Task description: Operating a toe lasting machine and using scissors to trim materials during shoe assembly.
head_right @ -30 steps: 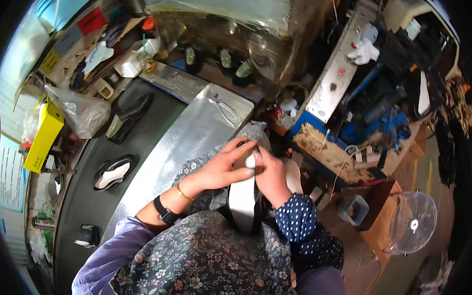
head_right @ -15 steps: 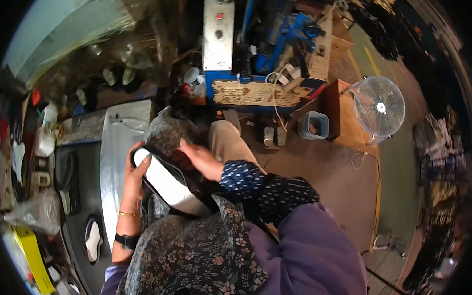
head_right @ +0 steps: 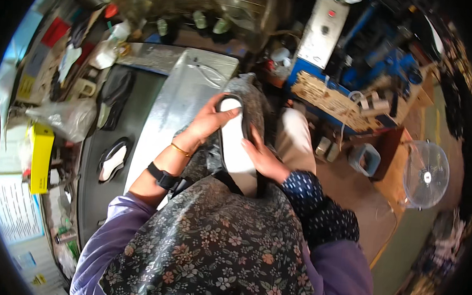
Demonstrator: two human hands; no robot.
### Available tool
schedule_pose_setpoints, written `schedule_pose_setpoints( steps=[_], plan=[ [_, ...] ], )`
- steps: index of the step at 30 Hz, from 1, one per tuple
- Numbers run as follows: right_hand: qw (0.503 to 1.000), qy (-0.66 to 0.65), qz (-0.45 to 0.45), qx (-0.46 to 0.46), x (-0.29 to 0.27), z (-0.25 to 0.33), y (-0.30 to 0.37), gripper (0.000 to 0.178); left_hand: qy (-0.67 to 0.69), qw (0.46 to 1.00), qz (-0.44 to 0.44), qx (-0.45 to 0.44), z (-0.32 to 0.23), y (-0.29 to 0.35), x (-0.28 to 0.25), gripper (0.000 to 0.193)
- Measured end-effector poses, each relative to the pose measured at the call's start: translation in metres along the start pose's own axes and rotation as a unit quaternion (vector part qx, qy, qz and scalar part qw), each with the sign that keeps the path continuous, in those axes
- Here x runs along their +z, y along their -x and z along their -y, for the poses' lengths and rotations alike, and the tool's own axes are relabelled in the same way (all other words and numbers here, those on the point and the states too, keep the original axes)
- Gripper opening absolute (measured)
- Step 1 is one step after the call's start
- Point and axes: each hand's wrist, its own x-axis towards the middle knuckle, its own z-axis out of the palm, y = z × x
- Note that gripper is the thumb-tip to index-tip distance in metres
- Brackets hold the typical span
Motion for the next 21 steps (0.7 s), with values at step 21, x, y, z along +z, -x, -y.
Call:
schedule_pose_setpoints(
  steps=[21],
  plan=[
    [0.961,-0.271,-0.045,-0.020,0.049,0.009,-0.010,0.072,-0.362,0.926,-0.104,-0.030,0.007,0.124,0.017,0.076]
  ],
)
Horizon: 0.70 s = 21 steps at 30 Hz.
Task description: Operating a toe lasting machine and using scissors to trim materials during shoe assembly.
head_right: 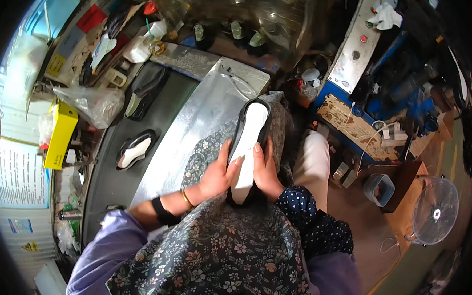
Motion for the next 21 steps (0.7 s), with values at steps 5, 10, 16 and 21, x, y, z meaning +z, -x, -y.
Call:
schedule_pose_setpoints(
  steps=[5,10,16,21],
  plan=[
    [0.969,0.209,0.123,0.048,-0.039,0.025,-0.018,0.083,0.349,0.926,0.145,-0.013,0.027,0.001,0.007,0.076],
    [0.930,0.325,0.085,-0.148,-0.161,0.184,-0.046,0.040,0.541,0.827,0.041,-0.148,0.036,-0.020,-0.058,0.039],
    [0.500,0.716,-0.420,-0.247,-0.328,0.344,-0.020,0.065,-0.340,0.927,-0.146,-0.052,0.071,-0.022,-0.104,0.107],
    [0.513,0.671,-0.524,-0.108,-0.377,0.304,-0.027,0.080,-0.424,0.903,0.039,0.060,0.077,-0.009,-0.073,0.073]
  ],
)
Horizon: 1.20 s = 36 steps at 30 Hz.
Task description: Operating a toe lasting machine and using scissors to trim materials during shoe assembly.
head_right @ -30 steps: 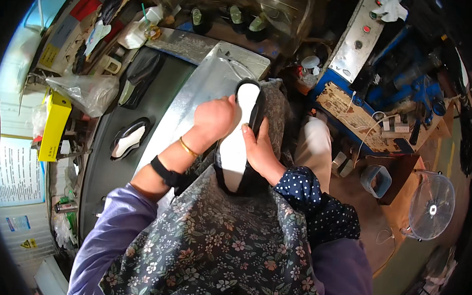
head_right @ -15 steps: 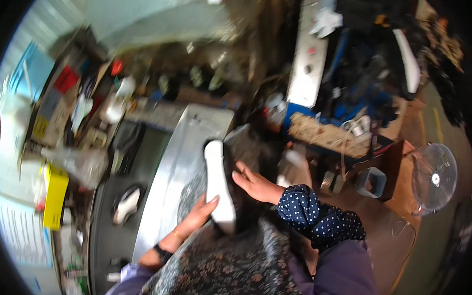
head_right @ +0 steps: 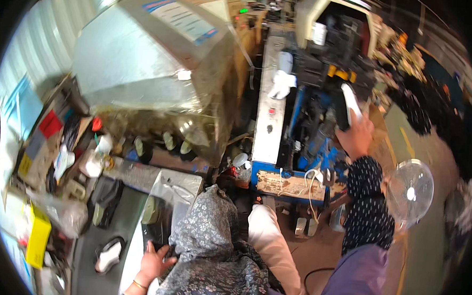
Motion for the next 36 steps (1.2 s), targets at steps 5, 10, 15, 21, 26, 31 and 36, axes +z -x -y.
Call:
schedule_pose_setpoints(
  steps=[5,10,15,21,26,31,36],
  plan=[
    [0.982,-0.129,0.087,0.105,0.018,-0.017,-0.013,0.094,0.286,0.947,-0.146,0.005,-0.019,-0.015,-0.046,0.045],
    [0.993,-0.092,0.055,0.046,0.003,0.004,-0.007,0.086,0.644,0.755,-0.026,0.125,-0.047,-0.033,-0.083,0.038],
    [0.950,-0.296,0.021,-0.100,-0.041,0.075,0.053,0.085,0.783,0.588,0.075,0.187,-0.066,-0.071,-0.104,0.047],
    [0.783,-0.326,0.084,-0.522,-0.053,0.188,0.154,0.065,0.903,0.253,0.295,0.181,-0.050,-0.111,-0.144,0.090],
    [0.694,-0.411,0.084,-0.585,-0.009,0.292,0.181,0.044,0.926,0.364,0.047,-0.086,0.005,-0.094,-0.125,0.056],
    [0.689,-0.471,0.295,-0.465,0.061,0.265,0.230,0.029,0.845,0.491,-0.205,-0.053,0.078,-0.179,-0.097,0.044],
    [0.739,-0.470,0.376,-0.303,0.103,0.171,0.289,0.021,0.412,0.866,-0.274,-0.079,0.151,-0.343,-0.070,0.092]
  ],
)
